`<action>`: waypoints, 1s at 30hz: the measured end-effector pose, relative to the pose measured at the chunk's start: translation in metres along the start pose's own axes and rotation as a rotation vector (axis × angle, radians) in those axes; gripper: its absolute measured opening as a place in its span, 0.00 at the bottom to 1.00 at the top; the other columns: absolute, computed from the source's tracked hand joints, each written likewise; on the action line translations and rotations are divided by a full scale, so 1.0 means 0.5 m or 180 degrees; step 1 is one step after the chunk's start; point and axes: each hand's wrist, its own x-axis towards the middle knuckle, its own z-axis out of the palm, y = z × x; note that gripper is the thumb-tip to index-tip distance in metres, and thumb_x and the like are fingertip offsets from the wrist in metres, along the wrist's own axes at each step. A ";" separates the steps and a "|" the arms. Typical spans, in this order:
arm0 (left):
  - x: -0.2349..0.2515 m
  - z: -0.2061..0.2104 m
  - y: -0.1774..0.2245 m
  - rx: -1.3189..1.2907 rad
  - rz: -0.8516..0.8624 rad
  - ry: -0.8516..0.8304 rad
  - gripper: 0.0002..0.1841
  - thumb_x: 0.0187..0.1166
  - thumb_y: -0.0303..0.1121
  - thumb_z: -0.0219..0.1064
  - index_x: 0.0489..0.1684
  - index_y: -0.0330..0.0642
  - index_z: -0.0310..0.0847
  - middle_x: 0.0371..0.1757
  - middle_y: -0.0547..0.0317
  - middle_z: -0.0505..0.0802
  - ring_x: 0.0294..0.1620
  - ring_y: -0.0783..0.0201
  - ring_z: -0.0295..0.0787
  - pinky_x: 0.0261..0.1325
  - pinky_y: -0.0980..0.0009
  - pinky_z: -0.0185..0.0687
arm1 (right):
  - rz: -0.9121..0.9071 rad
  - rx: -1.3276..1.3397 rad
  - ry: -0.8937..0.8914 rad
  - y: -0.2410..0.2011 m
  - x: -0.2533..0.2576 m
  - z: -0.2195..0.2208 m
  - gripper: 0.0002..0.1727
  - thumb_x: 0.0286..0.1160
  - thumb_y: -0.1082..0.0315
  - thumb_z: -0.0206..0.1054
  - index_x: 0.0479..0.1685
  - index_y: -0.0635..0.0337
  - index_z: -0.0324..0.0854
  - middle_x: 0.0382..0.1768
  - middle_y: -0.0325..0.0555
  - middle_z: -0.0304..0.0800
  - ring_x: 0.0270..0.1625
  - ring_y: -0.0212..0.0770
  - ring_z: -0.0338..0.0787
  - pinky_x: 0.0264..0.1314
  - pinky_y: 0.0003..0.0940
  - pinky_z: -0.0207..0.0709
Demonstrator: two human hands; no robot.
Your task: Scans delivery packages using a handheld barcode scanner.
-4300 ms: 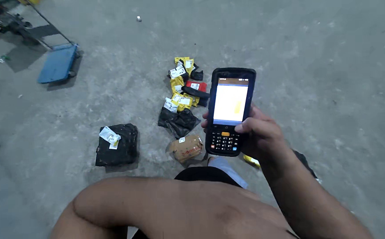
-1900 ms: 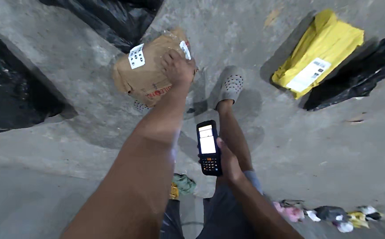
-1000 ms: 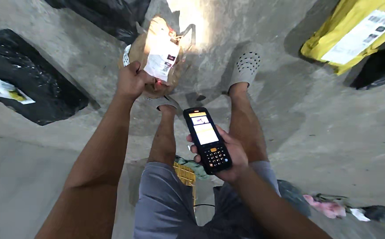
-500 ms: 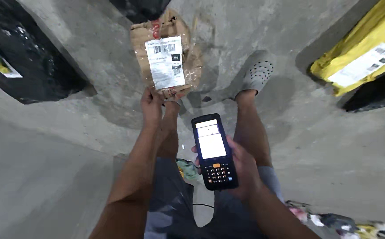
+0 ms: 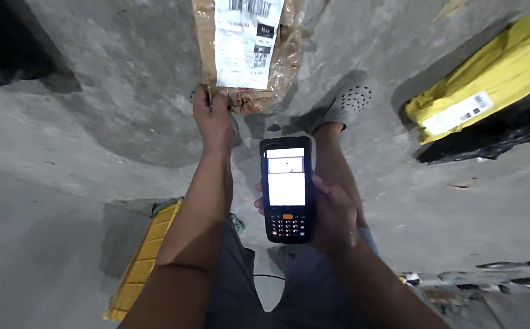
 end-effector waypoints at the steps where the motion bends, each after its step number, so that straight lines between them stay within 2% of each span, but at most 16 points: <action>1: 0.003 -0.003 -0.006 -0.0027 0.0058 -0.0014 0.10 0.81 0.29 0.60 0.52 0.34 0.78 0.42 0.55 0.89 0.46 0.65 0.89 0.54 0.64 0.88 | 0.0003 -0.0051 0.0009 0.002 0.006 0.001 0.34 0.82 0.42 0.51 0.85 0.48 0.62 0.69 0.71 0.79 0.67 0.69 0.85 0.69 0.63 0.80; 9: 0.014 -0.011 -0.018 -0.0179 0.0075 -0.0104 0.05 0.79 0.28 0.62 0.45 0.37 0.77 0.37 0.56 0.88 0.41 0.64 0.89 0.49 0.61 0.89 | -0.0074 -0.0210 0.0103 0.025 0.037 0.009 0.35 0.81 0.41 0.50 0.84 0.48 0.61 0.67 0.72 0.81 0.64 0.68 0.87 0.66 0.62 0.82; 12: 0.013 -0.014 -0.013 -0.0145 0.0054 -0.0146 0.05 0.80 0.28 0.62 0.45 0.37 0.77 0.38 0.55 0.87 0.41 0.62 0.89 0.50 0.60 0.89 | -0.0105 -0.0156 0.0102 0.028 0.039 0.012 0.35 0.80 0.42 0.53 0.83 0.49 0.62 0.66 0.72 0.81 0.63 0.67 0.88 0.66 0.61 0.82; 15: 0.019 -0.016 -0.019 -0.0154 0.0169 -0.0145 0.04 0.80 0.28 0.62 0.44 0.38 0.77 0.37 0.57 0.87 0.41 0.64 0.88 0.50 0.62 0.88 | -0.0178 -0.0314 0.0025 0.030 0.043 0.008 0.35 0.82 0.41 0.50 0.84 0.49 0.62 0.66 0.73 0.81 0.62 0.68 0.88 0.65 0.62 0.82; 17: 0.023 -0.020 -0.024 -0.0021 0.0183 -0.0233 0.07 0.82 0.30 0.61 0.49 0.37 0.77 0.40 0.55 0.89 0.44 0.63 0.90 0.52 0.60 0.89 | -0.0210 -0.0379 0.0037 0.033 0.043 0.007 0.35 0.82 0.40 0.48 0.84 0.49 0.61 0.66 0.72 0.81 0.62 0.67 0.88 0.66 0.62 0.82; 18: 0.018 -0.022 -0.023 0.0184 0.0064 -0.0361 0.12 0.84 0.32 0.59 0.56 0.35 0.76 0.44 0.52 0.90 0.47 0.62 0.91 0.55 0.59 0.90 | -0.0241 -0.0396 0.0121 0.035 0.035 0.007 0.35 0.83 0.41 0.47 0.84 0.49 0.61 0.66 0.71 0.81 0.63 0.67 0.88 0.65 0.62 0.82; 19: 0.005 -0.027 -0.017 0.0518 -0.0148 -0.0565 0.18 0.88 0.36 0.57 0.69 0.34 0.73 0.51 0.48 0.91 0.52 0.61 0.92 0.60 0.58 0.89 | -0.0288 -0.0386 0.0251 0.037 0.022 0.010 0.35 0.83 0.42 0.48 0.84 0.52 0.62 0.66 0.70 0.82 0.63 0.67 0.88 0.65 0.64 0.83; 20: -0.009 -0.034 0.002 0.0910 -0.0414 -0.0782 0.25 0.90 0.41 0.55 0.80 0.36 0.69 0.58 0.45 0.90 0.58 0.59 0.90 0.65 0.56 0.87 | -0.0353 -0.0366 0.0392 0.038 0.012 0.018 0.36 0.83 0.43 0.53 0.84 0.54 0.64 0.67 0.69 0.83 0.64 0.67 0.88 0.65 0.65 0.83; 21: -0.009 -0.041 0.025 0.1218 -0.0588 -0.0932 0.26 0.92 0.44 0.54 0.82 0.38 0.68 0.60 0.43 0.89 0.59 0.55 0.89 0.66 0.52 0.85 | -0.0405 -0.0358 0.0456 0.035 0.014 0.029 0.35 0.80 0.42 0.60 0.82 0.53 0.67 0.65 0.65 0.86 0.63 0.65 0.89 0.62 0.64 0.86; 22: 0.003 -0.052 0.041 0.1376 -0.0588 -0.1016 0.24 0.93 0.47 0.53 0.77 0.38 0.72 0.58 0.41 0.90 0.56 0.52 0.90 0.63 0.48 0.86 | -0.0407 -0.0367 0.0445 0.031 0.021 0.039 0.34 0.75 0.41 0.66 0.77 0.50 0.73 0.62 0.60 0.89 0.60 0.62 0.92 0.59 0.62 0.88; 23: 0.017 -0.069 0.046 0.1347 -0.0561 -0.1105 0.23 0.93 0.46 0.53 0.72 0.37 0.77 0.56 0.41 0.91 0.56 0.51 0.90 0.63 0.48 0.86 | -0.0315 -0.0390 0.0372 0.032 0.027 0.043 0.32 0.72 0.40 0.68 0.73 0.45 0.76 0.61 0.57 0.91 0.59 0.61 0.93 0.57 0.60 0.88; 26: 0.021 -0.113 0.025 0.0998 -0.0445 -0.1279 0.23 0.92 0.45 0.52 0.71 0.36 0.79 0.54 0.44 0.93 0.54 0.55 0.91 0.63 0.53 0.86 | -0.0038 -0.0514 0.0045 0.042 0.002 0.033 0.28 0.75 0.37 0.62 0.73 0.34 0.77 0.64 0.55 0.90 0.62 0.60 0.91 0.64 0.58 0.84; 28: 0.012 -0.128 0.034 0.0781 -0.0427 -0.1300 0.23 0.93 0.43 0.52 0.71 0.35 0.79 0.52 0.45 0.93 0.50 0.58 0.91 0.59 0.57 0.87 | -0.0029 -0.0657 0.0146 0.045 -0.018 0.041 0.29 0.76 0.38 0.62 0.73 0.38 0.75 0.64 0.55 0.89 0.62 0.60 0.90 0.64 0.58 0.84; 30: 0.014 -0.144 0.049 0.0641 -0.0503 -0.1288 0.23 0.93 0.43 0.52 0.73 0.34 0.78 0.50 0.44 0.92 0.45 0.57 0.90 0.55 0.58 0.87 | -0.0056 -0.0715 0.0356 0.048 -0.029 0.050 0.32 0.70 0.40 0.67 0.71 0.44 0.75 0.62 0.58 0.89 0.59 0.60 0.91 0.60 0.59 0.85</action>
